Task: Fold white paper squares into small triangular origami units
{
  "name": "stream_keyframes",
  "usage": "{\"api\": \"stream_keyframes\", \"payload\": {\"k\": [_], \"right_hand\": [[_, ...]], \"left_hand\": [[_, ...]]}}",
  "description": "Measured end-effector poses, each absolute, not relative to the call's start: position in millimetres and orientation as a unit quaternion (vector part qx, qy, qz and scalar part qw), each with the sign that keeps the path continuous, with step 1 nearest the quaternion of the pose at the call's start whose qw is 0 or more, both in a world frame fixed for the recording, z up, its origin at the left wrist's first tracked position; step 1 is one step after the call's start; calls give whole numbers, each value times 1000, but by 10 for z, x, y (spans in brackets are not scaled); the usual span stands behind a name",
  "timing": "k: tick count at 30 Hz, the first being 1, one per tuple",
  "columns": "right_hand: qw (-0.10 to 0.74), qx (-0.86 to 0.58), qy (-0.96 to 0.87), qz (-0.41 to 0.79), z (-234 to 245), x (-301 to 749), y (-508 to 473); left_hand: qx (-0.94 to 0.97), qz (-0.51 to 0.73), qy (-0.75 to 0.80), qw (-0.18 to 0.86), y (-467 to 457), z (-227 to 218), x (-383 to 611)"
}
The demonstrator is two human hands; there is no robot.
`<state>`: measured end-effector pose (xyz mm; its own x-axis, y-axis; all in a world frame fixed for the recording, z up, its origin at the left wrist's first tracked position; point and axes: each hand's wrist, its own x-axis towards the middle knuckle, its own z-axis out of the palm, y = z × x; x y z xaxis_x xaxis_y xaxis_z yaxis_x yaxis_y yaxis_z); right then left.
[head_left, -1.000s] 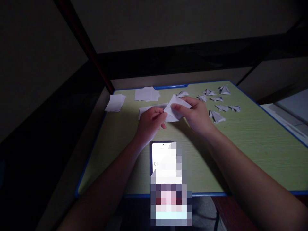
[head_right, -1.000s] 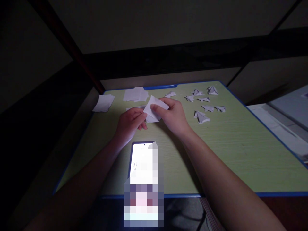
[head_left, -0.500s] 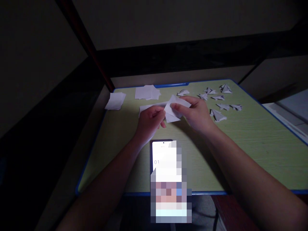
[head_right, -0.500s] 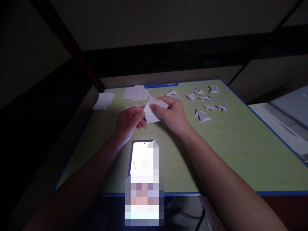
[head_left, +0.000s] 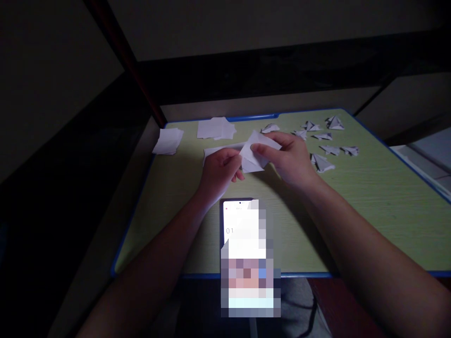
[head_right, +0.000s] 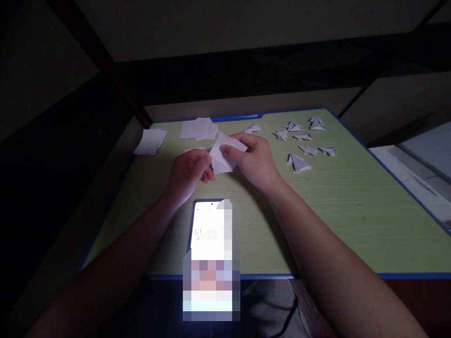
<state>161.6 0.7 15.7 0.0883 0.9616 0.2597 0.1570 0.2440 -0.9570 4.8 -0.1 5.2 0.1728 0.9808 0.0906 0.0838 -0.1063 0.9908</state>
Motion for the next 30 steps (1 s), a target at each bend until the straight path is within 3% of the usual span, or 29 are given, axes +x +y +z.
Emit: {"api": "stream_keyframes", "payload": {"k": [15,30], "right_hand": [[550,-380,-592,450,119,1651,29],[513,-418,-572,485,89,1653,51]], "left_hand": [[569,473,482,470,62,15,13],[558,503,483,449,57,13,36]]}}
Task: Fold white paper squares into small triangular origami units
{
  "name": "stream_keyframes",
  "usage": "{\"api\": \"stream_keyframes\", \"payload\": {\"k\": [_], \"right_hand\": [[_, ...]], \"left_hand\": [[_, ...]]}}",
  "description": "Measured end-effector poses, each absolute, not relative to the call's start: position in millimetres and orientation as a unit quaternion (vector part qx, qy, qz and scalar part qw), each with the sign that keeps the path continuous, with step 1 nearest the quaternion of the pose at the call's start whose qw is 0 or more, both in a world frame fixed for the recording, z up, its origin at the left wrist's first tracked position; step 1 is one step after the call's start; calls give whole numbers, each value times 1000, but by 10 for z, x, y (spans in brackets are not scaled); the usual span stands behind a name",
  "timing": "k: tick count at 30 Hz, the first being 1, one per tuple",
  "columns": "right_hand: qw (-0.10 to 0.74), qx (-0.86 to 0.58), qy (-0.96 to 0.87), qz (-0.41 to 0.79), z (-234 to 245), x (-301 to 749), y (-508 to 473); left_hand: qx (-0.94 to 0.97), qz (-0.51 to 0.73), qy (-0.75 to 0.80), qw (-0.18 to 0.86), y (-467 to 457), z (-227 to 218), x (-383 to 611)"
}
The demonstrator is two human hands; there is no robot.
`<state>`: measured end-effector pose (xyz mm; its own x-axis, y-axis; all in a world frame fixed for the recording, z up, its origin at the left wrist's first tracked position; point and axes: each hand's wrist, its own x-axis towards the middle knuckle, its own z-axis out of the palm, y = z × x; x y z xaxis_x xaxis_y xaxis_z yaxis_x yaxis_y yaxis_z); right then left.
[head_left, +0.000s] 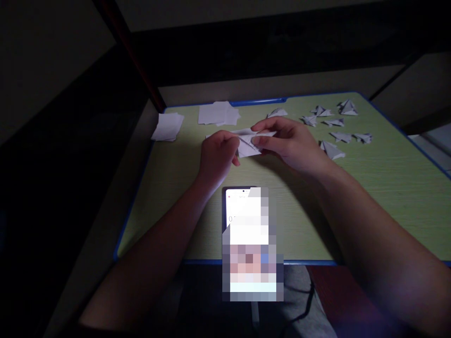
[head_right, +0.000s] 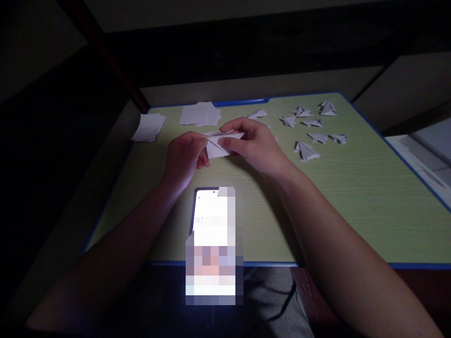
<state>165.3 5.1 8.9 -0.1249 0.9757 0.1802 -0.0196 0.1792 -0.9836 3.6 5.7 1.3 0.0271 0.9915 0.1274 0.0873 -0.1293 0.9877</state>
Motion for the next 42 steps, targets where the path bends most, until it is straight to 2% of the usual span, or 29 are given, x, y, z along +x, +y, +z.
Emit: {"api": "stream_keyframes", "payload": {"k": [21,28,42], "right_hand": [[476,-397,-566,544,100,1679,36],[513,-401,-564,508,135,1630,15],[500,-401,-586,495,143,1629,16]], "left_hand": [[529,499,469,501,47,31,40],[546,475,487,489,49,26,44],[592,452,486,457,65,-2,34]]}}
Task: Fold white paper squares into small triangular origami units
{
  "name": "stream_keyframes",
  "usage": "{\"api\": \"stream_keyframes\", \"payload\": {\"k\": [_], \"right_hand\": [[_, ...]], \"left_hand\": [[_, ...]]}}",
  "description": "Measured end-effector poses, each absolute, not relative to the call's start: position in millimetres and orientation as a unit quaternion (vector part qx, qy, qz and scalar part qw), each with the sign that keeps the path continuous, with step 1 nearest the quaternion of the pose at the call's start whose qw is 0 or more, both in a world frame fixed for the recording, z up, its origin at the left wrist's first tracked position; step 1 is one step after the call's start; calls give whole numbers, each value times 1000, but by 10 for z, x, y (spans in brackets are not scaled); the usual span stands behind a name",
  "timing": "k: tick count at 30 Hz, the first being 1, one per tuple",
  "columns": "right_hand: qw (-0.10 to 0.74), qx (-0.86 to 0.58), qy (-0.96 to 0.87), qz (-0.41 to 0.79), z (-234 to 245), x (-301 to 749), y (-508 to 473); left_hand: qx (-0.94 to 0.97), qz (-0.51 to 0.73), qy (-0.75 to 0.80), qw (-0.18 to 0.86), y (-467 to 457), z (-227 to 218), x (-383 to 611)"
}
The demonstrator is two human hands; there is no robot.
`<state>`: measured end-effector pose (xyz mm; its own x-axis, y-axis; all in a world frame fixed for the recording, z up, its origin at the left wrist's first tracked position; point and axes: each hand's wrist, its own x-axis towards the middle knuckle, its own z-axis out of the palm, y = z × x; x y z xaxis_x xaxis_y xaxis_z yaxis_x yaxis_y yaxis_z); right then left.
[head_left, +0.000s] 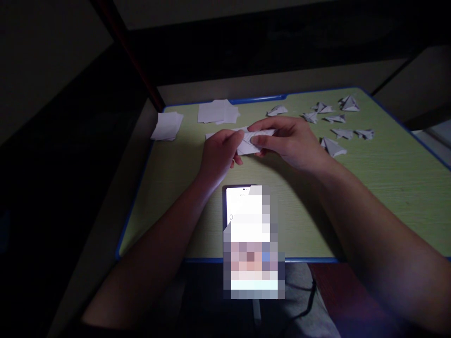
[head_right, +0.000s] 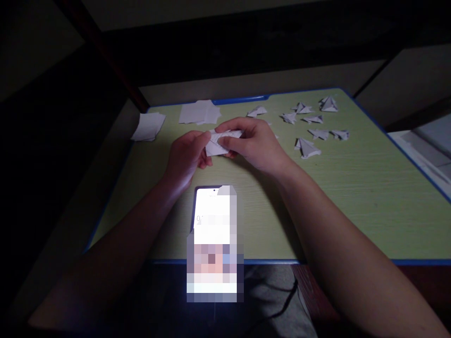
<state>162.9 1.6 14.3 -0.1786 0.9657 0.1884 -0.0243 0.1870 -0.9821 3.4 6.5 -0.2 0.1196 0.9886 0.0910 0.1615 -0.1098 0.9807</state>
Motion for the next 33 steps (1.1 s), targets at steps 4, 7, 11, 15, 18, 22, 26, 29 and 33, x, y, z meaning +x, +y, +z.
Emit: {"api": "stream_keyframes", "payload": {"k": [4,7,11,15,18,22,26,29,33], "right_hand": [[523,-413,-542,512,103,1630,43],[525,-404,-508,551,89,1632,50],[497,-391,-496,595,83,1635,55],[507,-381,-466,616,69,1612,55],[518,-386,-431,630,57,1570,39],[523,-389,-429,625,29,1532,31],[522,-396,-492,573,-6,1543,56],[525,-395,-507,558,-20,1555,71],[528,-399,-498,561,-38,1553,79]], "left_hand": [[591,453,490,453,60,1,35],[588,462,483,456,63,-5,39],[581,465,480,465,71,-20,37],[574,478,455,485,70,-27,29],[577,480,454,480,66,-20,27],[577,474,473,468,63,1,33],[580,464,491,455,58,10,46],[588,465,484,452,44,10,55],[595,470,482,440,23,23,63]]}}
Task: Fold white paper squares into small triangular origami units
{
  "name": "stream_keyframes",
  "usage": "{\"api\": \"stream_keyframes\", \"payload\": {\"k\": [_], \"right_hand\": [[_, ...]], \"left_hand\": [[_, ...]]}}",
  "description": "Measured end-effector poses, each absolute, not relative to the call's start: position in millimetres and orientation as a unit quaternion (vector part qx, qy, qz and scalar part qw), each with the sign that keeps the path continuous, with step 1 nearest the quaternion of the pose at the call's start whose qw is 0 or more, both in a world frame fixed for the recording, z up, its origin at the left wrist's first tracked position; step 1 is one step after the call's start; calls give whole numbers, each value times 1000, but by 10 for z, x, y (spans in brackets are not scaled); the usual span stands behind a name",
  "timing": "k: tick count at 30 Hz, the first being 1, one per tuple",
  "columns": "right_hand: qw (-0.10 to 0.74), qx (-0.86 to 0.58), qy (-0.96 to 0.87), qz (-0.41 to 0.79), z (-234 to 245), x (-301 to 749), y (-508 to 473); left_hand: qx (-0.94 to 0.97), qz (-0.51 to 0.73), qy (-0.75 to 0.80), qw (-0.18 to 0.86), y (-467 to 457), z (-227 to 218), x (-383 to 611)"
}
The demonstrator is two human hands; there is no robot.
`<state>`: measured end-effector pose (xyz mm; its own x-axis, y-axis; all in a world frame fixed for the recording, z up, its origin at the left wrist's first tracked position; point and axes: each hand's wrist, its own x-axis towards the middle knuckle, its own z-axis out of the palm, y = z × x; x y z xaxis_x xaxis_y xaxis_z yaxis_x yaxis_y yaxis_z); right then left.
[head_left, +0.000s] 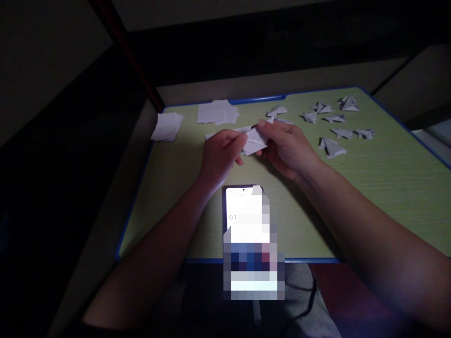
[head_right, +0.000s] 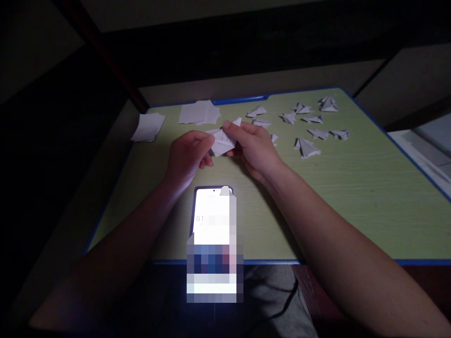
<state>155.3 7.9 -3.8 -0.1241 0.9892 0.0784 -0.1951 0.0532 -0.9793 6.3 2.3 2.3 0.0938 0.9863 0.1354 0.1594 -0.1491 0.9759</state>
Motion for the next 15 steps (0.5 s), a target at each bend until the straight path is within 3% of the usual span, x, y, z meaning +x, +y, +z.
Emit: {"api": "stream_keyframes", "payload": {"k": [15], "right_hand": [[543,-391,-482,565,-5,1558,64]], "left_hand": [[606,468,451,460,38,-38,62]]}}
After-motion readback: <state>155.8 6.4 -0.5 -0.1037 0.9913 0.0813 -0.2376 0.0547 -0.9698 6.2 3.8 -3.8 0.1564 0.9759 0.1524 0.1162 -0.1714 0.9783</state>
